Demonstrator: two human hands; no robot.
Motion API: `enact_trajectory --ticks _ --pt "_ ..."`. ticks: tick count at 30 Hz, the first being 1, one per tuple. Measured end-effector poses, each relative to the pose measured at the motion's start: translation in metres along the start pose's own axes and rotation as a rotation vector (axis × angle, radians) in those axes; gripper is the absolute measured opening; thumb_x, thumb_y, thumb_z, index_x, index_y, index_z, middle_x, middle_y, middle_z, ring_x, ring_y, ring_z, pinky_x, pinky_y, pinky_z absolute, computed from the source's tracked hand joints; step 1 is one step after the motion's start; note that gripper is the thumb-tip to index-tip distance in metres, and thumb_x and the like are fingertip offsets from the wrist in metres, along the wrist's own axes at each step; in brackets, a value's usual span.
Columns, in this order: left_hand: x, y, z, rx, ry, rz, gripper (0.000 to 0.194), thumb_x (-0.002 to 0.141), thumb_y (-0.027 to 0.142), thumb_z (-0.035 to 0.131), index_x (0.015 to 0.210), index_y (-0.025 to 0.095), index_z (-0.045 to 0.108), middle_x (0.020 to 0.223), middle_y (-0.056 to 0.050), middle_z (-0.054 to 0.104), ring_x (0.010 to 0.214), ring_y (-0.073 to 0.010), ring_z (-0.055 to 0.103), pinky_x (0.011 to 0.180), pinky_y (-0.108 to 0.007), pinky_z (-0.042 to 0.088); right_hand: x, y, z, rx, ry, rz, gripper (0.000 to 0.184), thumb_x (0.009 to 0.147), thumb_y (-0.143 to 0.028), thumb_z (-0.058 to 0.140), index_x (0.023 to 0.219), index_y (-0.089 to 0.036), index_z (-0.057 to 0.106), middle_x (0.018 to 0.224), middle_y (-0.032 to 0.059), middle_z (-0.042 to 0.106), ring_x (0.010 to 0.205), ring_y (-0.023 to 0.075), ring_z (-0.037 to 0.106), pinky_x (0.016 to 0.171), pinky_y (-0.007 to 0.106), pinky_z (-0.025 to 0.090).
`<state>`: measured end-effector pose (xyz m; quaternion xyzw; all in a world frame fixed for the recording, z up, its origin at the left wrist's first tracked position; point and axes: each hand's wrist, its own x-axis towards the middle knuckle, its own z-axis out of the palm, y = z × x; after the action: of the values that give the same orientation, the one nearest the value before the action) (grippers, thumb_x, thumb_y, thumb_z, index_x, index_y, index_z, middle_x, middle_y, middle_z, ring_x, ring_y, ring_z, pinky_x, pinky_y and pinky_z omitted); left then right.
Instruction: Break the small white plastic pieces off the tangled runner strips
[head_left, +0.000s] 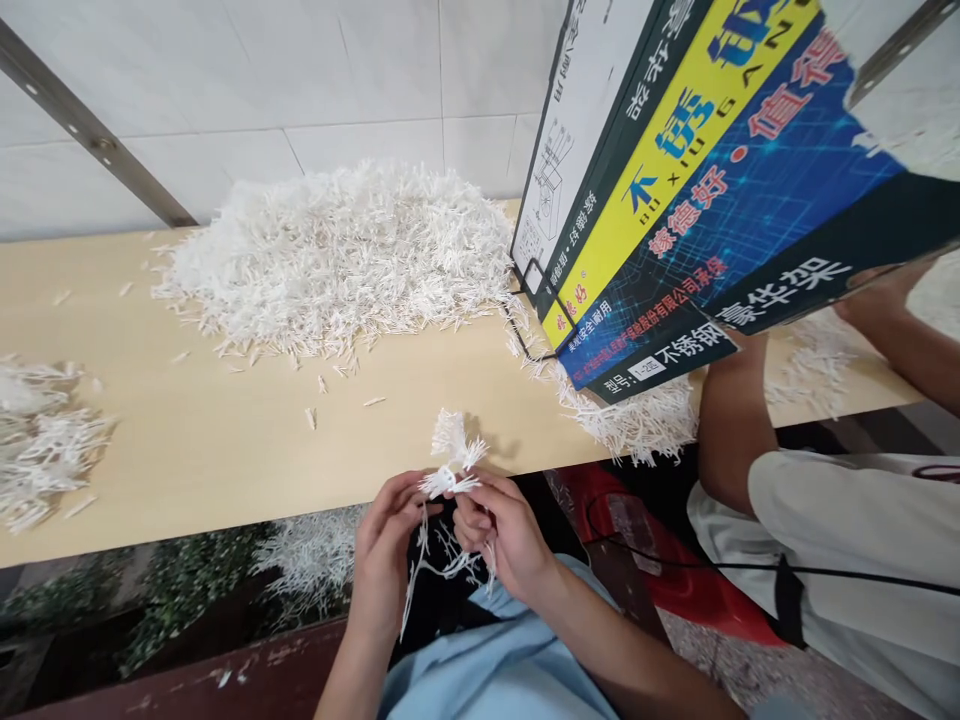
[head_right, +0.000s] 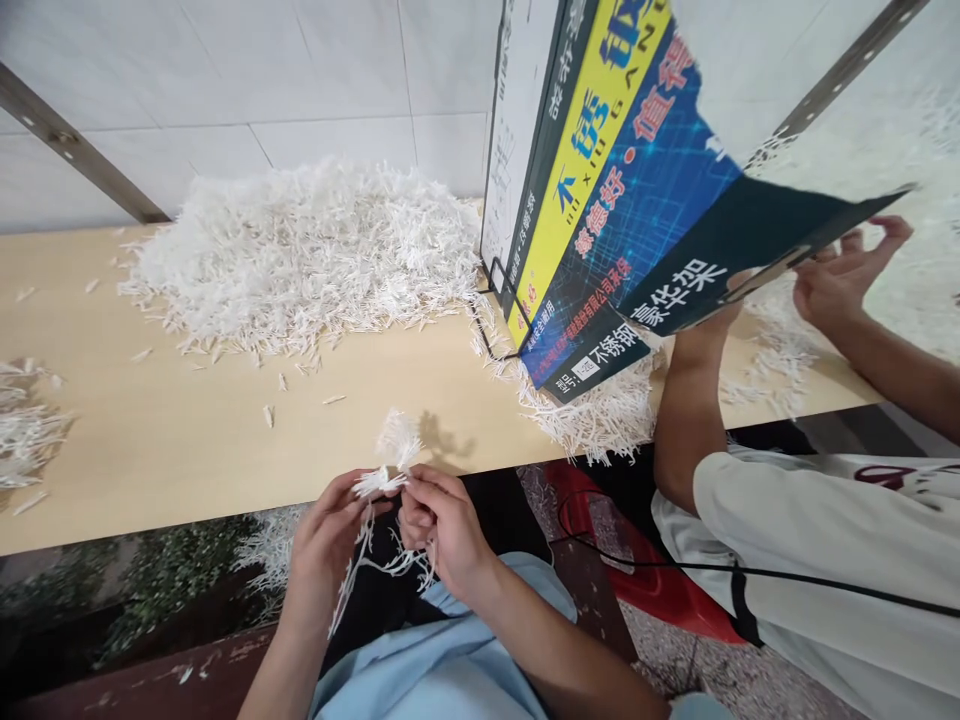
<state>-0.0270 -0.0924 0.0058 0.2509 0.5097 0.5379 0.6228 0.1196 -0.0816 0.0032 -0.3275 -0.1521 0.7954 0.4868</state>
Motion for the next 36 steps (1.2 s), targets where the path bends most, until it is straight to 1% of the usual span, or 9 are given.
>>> enact_trajectory --ticks 3,8,12,15,17,20,25,30,36 --pt "0.002 -0.003 0.006 -0.065 -0.047 -0.021 0.040 0.080 0.038 0.075 0.112 0.014 0.075 0.108 -0.013 0.077 0.105 -0.0300 0.071 0.098 -0.040 0.053 0.005 -0.002 0.003 -0.016 -0.030 0.012 0.020 0.086 -0.032 0.071 0.078 -0.018 0.060 0.053 -0.0099 0.031 0.045 0.0054 0.020 0.046 0.023 0.020" --pt "0.018 0.014 0.011 -0.082 -0.001 -0.081 0.057 0.088 0.067 0.061 0.100 0.013 0.077 0.096 -0.013 0.078 0.091 -0.0282 0.072 0.083 -0.038 0.055 0.009 -0.006 0.000 -0.177 -0.015 0.056 0.020 0.084 -0.034 0.072 0.081 -0.015 0.066 0.055 -0.0090 0.031 0.048 0.0054 0.020 0.047 0.022 0.014" --pt "0.031 0.030 0.011 0.170 -0.159 0.000 0.040 0.085 0.050 0.076 0.101 0.014 0.076 0.092 -0.008 0.078 0.078 -0.0214 0.069 0.073 -0.030 0.053 0.011 -0.006 -0.003 -0.315 -0.040 0.078 0.024 0.088 -0.037 0.066 0.081 -0.015 0.066 0.056 -0.0075 0.035 0.047 0.0059 0.024 0.046 0.022 0.017" --pt "0.040 0.034 0.013 0.245 -0.216 0.026 0.031 0.084 0.042 0.080 0.098 0.015 0.075 0.090 -0.006 0.077 0.076 -0.0187 0.068 0.071 -0.027 0.053 0.004 -0.008 0.002 -0.566 -0.012 -0.066 0.023 0.095 -0.035 0.058 0.081 -0.017 0.064 0.061 -0.0021 0.052 0.053 0.0109 0.047 0.053 0.025 0.038" --pt "0.047 0.033 0.014 0.249 -0.201 0.055 0.028 0.085 0.042 0.078 0.093 0.015 0.074 0.085 -0.004 0.075 0.074 -0.0172 0.067 0.070 -0.026 0.052 -0.005 -0.012 0.008 -0.837 0.038 -0.231 0.018 0.098 -0.032 0.055 0.098 -0.019 0.068 0.087 0.0049 0.069 0.080 0.0179 0.066 0.076 0.030 0.052" --pt "0.060 0.032 0.018 0.289 -0.146 0.115 0.028 0.084 0.043 0.079 0.084 0.015 0.072 0.075 -0.002 0.072 0.067 -0.0154 0.065 0.062 -0.024 0.050 -0.012 -0.026 0.014 -1.174 0.075 -0.426 0.027 0.100 -0.027 0.055 0.126 -0.024 0.061 0.122 0.0089 0.069 0.111 0.0229 0.067 0.097 0.037 0.052" --pt "0.085 0.030 0.032 0.311 -0.020 0.155 0.036 0.079 0.049 0.080 0.081 0.015 0.069 0.065 0.000 0.066 0.054 -0.0151 0.060 0.052 -0.025 0.046 0.027 -0.059 0.008 -1.461 0.158 -0.812 0.027 0.100 -0.023 0.053 0.126 -0.020 0.060 0.112 0.0113 0.070 0.104 0.0237 0.069 0.095 0.037 0.055" --pt "0.093 0.022 0.039 0.396 0.052 0.315 0.037 0.087 0.051 0.071 0.082 0.015 0.071 0.069 0.000 0.064 0.064 -0.0134 0.054 0.059 -0.022 0.042 0.075 -0.076 0.008 -1.649 -0.053 -0.785 0.019 0.094 -0.020 0.063 0.113 -0.018 0.068 0.115 0.0112 0.073 0.107 0.0247 0.069 0.097 0.036 0.054" --pt "0.088 0.021 0.031 0.421 0.006 0.378 0.046 0.096 0.057 0.057 0.080 0.015 0.069 0.073 -0.001 0.064 0.070 -0.0152 0.055 0.064 -0.024 0.043 0.083 -0.074 0.013 -1.718 -0.111 -0.769 0.025 0.094 -0.028 0.067 0.118 -0.021 0.069 0.122 0.0103 0.073 0.111 0.0248 0.068 0.095 0.035 0.053"
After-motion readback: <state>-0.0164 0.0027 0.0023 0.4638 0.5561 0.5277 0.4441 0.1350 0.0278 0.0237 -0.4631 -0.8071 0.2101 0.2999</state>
